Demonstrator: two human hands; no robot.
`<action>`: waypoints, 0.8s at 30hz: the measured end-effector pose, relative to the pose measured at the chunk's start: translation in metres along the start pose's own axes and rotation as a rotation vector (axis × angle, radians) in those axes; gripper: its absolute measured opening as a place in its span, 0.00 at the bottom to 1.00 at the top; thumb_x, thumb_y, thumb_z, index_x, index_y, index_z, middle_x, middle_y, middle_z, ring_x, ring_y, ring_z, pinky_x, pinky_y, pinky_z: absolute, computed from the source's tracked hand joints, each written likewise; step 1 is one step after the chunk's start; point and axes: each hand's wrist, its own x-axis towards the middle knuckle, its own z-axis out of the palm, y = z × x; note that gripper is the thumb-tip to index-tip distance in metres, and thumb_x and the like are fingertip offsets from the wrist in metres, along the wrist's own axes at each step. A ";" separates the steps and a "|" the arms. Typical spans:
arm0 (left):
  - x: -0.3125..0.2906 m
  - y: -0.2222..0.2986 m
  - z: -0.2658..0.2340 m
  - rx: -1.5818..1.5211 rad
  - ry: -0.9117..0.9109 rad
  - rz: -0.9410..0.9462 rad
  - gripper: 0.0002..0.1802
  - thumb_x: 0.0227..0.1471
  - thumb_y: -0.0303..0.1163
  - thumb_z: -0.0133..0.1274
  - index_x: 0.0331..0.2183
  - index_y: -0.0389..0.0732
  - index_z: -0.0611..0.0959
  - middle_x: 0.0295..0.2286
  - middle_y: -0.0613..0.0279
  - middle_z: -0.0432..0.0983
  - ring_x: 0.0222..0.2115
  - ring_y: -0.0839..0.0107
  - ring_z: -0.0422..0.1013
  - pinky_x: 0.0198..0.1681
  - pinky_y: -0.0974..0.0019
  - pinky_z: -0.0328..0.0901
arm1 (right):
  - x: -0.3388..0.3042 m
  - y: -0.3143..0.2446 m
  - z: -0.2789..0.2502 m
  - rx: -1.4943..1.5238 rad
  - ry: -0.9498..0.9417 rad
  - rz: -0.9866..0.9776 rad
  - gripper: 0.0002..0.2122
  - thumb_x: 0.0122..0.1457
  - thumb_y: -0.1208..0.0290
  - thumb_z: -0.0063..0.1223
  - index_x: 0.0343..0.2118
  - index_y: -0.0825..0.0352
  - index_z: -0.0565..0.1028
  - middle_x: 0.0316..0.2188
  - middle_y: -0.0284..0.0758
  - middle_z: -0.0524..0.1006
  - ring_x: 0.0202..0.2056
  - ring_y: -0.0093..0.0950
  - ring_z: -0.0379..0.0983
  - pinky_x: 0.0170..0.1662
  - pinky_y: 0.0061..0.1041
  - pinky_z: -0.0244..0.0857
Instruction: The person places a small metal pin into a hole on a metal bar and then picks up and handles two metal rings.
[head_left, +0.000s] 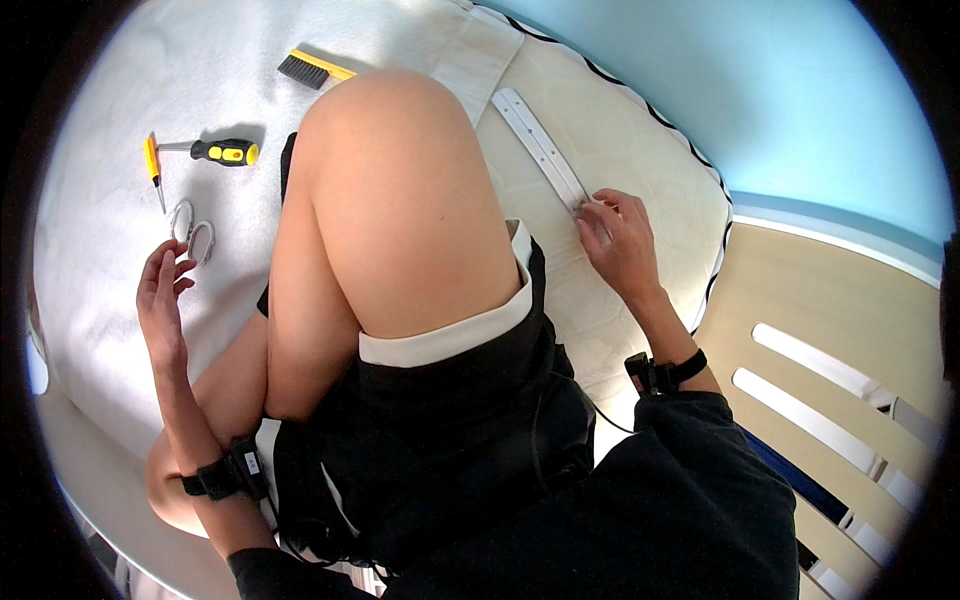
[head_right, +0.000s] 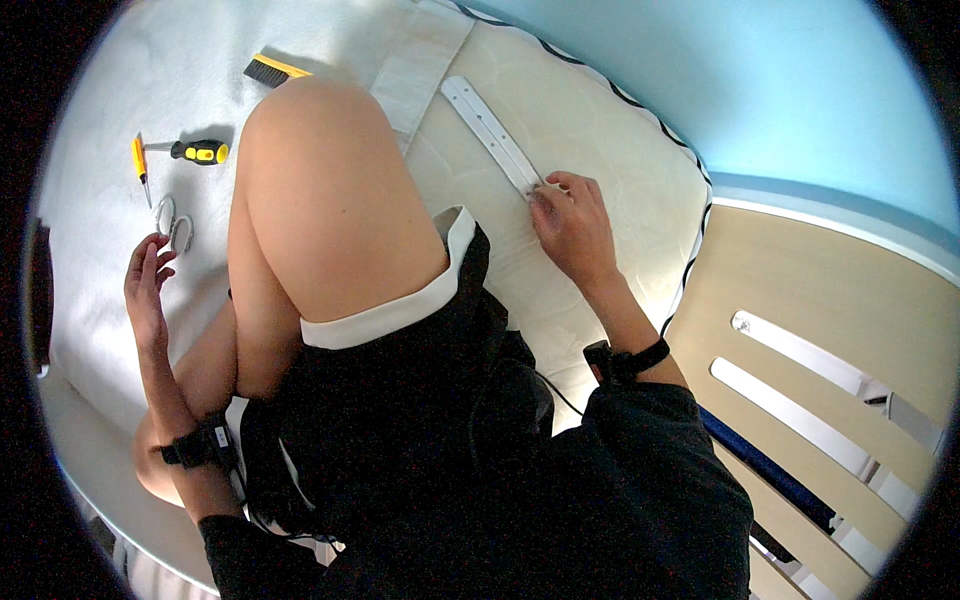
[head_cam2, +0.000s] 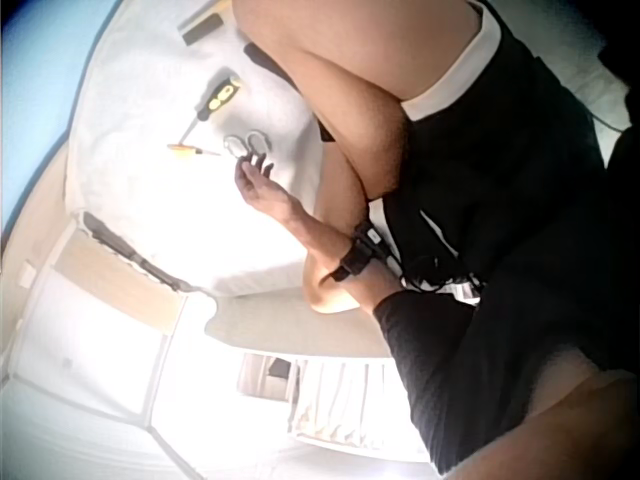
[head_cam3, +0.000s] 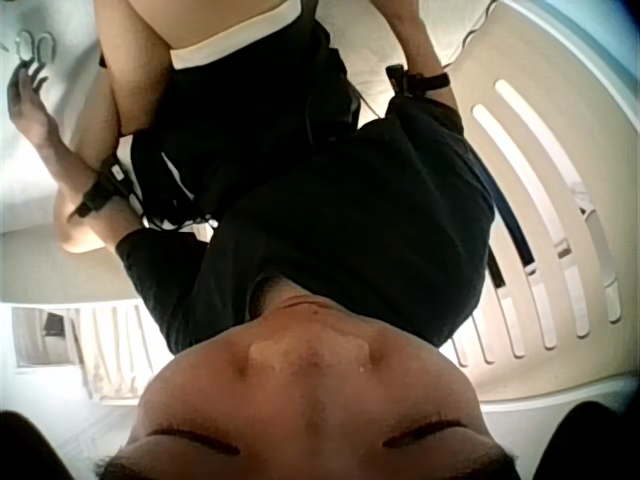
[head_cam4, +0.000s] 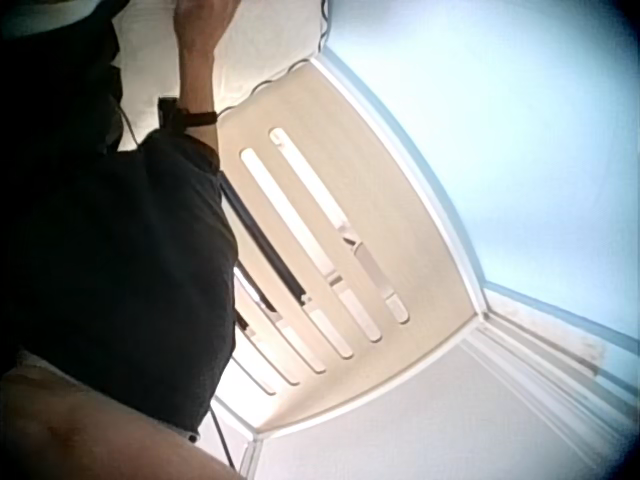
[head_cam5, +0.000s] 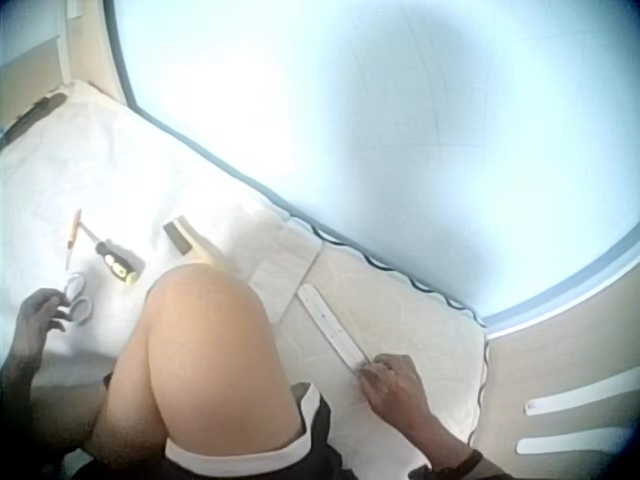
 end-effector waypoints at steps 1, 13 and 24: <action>0.001 -0.001 -0.001 0.000 -0.001 -0.004 0.19 0.60 0.40 0.45 0.47 0.37 0.76 0.41 0.61 0.75 0.38 0.73 0.72 0.41 0.70 0.64 | -0.003 -0.001 0.001 0.025 -0.010 0.008 0.10 0.46 0.76 0.61 0.34 0.68 0.77 0.42 0.38 0.73 0.42 0.37 0.70 0.44 0.32 0.66; 0.002 -0.002 -0.001 0.007 -0.016 -0.012 0.20 0.60 0.41 0.46 0.47 0.38 0.76 0.41 0.61 0.75 0.39 0.73 0.72 0.41 0.70 0.65 | -0.035 -0.013 0.022 0.158 0.153 0.158 0.12 0.47 0.74 0.63 0.35 0.70 0.76 0.43 0.40 0.73 0.43 0.37 0.70 0.45 0.31 0.66; 0.001 -0.001 0.002 0.022 0.002 0.002 0.19 0.60 0.41 0.46 0.46 0.38 0.76 0.41 0.61 0.76 0.39 0.73 0.72 0.41 0.70 0.64 | -0.011 -0.013 0.017 0.154 0.094 0.153 0.05 0.49 0.77 0.59 0.30 0.69 0.76 0.40 0.38 0.72 0.39 0.35 0.69 0.40 0.30 0.66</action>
